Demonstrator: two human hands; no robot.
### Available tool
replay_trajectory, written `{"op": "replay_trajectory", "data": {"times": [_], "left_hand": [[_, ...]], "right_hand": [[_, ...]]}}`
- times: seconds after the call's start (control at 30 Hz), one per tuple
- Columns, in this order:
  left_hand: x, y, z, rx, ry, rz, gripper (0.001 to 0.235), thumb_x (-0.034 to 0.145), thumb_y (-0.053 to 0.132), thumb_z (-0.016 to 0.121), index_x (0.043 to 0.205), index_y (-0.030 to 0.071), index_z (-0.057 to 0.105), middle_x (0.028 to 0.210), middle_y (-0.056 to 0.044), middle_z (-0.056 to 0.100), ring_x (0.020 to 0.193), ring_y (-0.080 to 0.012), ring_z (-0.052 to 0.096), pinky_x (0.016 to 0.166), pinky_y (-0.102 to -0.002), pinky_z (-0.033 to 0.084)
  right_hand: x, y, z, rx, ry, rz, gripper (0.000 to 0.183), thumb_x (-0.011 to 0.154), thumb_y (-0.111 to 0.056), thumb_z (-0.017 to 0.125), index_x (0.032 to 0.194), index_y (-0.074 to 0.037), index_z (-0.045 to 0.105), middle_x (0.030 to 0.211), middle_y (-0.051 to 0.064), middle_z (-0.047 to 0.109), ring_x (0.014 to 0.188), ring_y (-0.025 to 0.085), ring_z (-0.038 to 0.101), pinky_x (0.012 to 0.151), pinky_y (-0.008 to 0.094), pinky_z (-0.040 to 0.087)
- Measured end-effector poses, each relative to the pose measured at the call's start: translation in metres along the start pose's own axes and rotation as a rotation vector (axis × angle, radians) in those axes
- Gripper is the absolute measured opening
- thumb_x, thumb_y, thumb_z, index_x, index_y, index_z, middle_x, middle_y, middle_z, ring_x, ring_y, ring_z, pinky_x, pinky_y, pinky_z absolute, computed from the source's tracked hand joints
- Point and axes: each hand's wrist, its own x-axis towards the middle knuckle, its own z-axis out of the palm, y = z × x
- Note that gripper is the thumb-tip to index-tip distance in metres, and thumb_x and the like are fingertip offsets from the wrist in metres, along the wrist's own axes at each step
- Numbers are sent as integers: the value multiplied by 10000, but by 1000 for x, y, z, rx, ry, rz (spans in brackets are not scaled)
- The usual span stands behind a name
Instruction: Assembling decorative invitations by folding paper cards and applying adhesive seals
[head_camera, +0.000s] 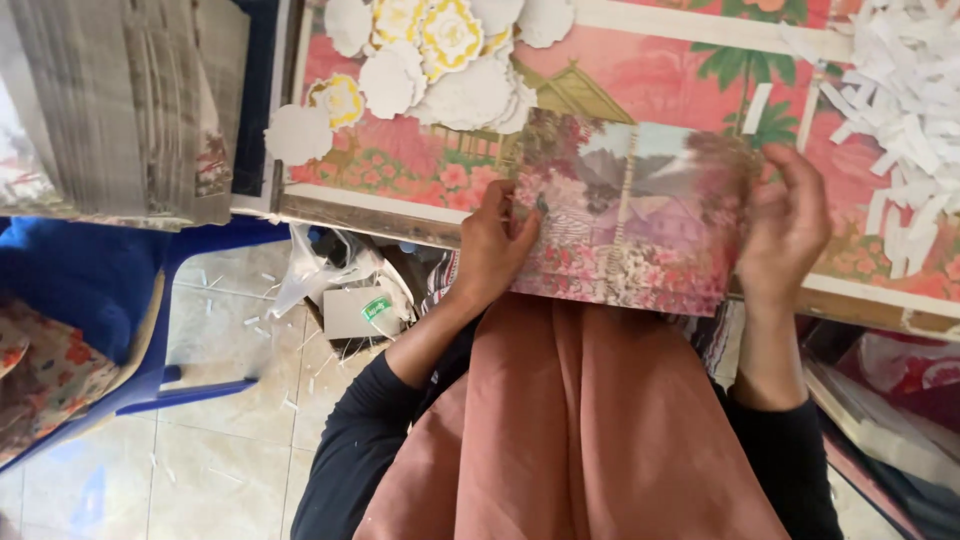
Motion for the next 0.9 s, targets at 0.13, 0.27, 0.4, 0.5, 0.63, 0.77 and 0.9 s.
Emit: {"op": "replay_trajectory", "data": {"times": [0.13,0.27,0.4,0.5,0.63,0.77,0.9], "left_hand": [[24,2,-22,222,-43,66,358,826,400,637,1046,119,604,791,-31,671,683,-171,628,599,-343,488],[87,-17,-48,399,367,507,251,869,218,683,994,26,579,828,-74,580,719,-173,540,600,-254,475],[151,-41,-50,735,412,398,775,688,425,925,1193,54,470,1152,-105,441,986,-328,511,821,-409,495],[173,-52,-47,817,378,351,485,770,369,809,1034,51,554,960,-101,547,849,-244,567,644,-311,533],[157,-20,-74,427,250,355,222,933,94,447,798,33,613,676,-65,584,615,-155,520,507,-253,451],[135,5,-77,63,405,332,291,940,195,492,679,69,465,698,-32,463,556,-104,391,432,-227,288],[82,56,-39,-592,205,198,135,873,243,632,820,120,616,707,44,568,660,-44,434,538,-198,334]], "right_hand": [[-4,-3,28,-310,-199,-349,370,949,-284,637,1150,23,592,1166,235,553,1083,392,510,824,530,468],[-17,4,30,-490,-267,-222,335,968,-247,611,1226,-34,626,1317,191,549,1238,393,444,937,507,331],[-22,8,31,-552,-276,-203,367,963,-284,608,1235,-37,620,1342,174,536,1239,394,437,937,499,324],[-22,8,31,-530,-246,-221,362,967,-290,568,1227,-43,623,1325,174,541,1233,384,451,952,497,340],[-23,11,26,-474,-275,-181,363,969,-275,571,1254,-53,600,1339,174,524,1249,399,431,972,520,317],[-8,2,14,-532,-362,-190,383,924,-289,621,1235,-66,620,1364,173,498,1271,404,407,926,507,306],[18,-41,10,-158,-231,-155,340,896,32,664,1208,96,549,1149,249,601,1060,352,588,958,426,507]]}}
